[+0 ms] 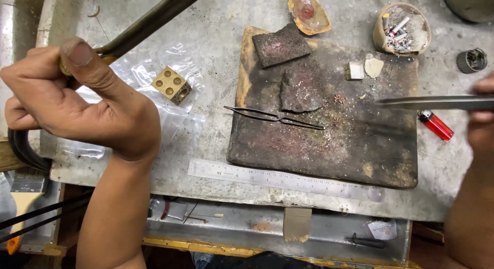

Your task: The person uses a blowtorch and tweezers to heat and manipulate small metal pieces on a workbench. They repeatedly apply flame to the metal, adjust its position with tweezers, and place it on a ceramic tile.

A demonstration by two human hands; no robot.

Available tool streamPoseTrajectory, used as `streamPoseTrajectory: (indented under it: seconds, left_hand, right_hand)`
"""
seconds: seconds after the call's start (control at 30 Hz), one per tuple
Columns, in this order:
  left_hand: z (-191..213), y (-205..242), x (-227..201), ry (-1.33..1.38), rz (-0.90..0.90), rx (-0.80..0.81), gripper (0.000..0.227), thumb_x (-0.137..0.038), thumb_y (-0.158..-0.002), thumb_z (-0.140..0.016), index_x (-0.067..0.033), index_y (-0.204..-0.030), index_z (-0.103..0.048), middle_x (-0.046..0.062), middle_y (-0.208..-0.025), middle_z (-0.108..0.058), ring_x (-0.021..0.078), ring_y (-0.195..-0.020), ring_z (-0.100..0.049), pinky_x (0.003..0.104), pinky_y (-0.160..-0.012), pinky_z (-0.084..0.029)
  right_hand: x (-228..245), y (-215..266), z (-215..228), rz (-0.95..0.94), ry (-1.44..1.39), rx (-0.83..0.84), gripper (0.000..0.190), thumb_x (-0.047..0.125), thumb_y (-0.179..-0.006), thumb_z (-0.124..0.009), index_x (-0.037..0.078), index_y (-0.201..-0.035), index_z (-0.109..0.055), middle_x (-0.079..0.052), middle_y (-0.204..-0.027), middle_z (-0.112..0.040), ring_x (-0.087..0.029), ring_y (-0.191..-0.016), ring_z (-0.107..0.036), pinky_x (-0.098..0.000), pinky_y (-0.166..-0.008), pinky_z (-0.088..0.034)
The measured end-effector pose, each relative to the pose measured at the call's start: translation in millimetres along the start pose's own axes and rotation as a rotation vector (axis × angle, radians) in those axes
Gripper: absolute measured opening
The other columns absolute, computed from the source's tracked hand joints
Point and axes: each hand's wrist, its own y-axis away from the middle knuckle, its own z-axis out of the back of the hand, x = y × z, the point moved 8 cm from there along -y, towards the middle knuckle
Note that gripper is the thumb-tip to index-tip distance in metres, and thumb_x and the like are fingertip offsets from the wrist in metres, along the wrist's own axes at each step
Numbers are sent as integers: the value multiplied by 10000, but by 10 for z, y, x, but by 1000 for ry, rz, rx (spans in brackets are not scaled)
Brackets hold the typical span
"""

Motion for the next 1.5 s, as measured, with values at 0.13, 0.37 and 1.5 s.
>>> streamPoseTrajectory:
  seconds: [0.13, 0.37, 1.5]
  left_hand:
    - [-41, 15, 33, 149, -63, 15, 335, -192, -1137, -485, 26, -892, -416, 131, -832, -371, 275, -753, -399, 441, -801, -314]
    - [-57, 74, 69, 184, -48, 24, 299, -166, -1145, -510, 74, -967, -497, 161, -868, -421, 283, -773, -435, 409, -724, -376]
    - [-67, 117, 126, 194, -16, 81, 380, -174, -1174, -502, 92, -905, -466, 155, -829, -354, 290, -773, -389, 434, -774, -394]
  right_hand:
    - [2011, -339, -987, -208, -619, -132, 277, 412, -1060, -690, 172, -1126, -567, -57, -1183, -646, -91, -845, -662, -159, -755, -585]
    - [2132, -393, -1418, -283, -752, -89, 297, 86, -943, -789, 106, -1099, -537, -157, -1182, -705, -203, -1000, -746, -288, -941, -697]
    - [2065, -358, -1427, -317, -736, -19, 265, 32, -927, -781, 110, -1065, -569, -210, -1088, -698, -195, -982, -740, -240, -964, -647]
